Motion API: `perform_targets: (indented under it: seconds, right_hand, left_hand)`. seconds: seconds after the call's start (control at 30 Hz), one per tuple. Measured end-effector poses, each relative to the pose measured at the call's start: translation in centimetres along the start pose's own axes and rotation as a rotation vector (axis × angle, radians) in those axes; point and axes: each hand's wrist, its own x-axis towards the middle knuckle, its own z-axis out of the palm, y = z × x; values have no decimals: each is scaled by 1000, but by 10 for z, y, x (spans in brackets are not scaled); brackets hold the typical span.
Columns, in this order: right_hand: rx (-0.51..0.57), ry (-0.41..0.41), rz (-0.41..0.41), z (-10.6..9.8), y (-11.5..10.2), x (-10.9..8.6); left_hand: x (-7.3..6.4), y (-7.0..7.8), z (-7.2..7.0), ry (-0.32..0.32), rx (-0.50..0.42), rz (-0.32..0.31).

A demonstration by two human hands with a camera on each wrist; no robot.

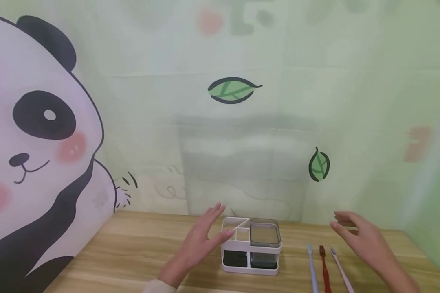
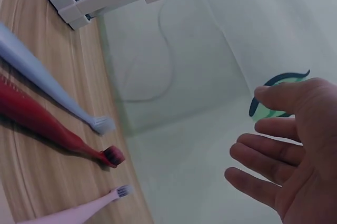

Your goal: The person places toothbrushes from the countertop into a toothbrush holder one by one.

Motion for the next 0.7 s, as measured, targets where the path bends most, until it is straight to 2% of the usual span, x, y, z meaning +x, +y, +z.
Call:
perform_targets:
  seconds: [0.27, 0.47, 0.7]
  right_hand:
    - [-28, -58, 66, 0, 16, -3]
    - [-36, -147, 138, 0, 27, 0]
    - [48, -233, 189, 2, 40, 1]
  left_hand:
    - [1, -2, 6, -12, -119, -19]
    - [1, -5, 9, -18, -235, -31]
    - [0, -8, 12, -21, -318, -58]
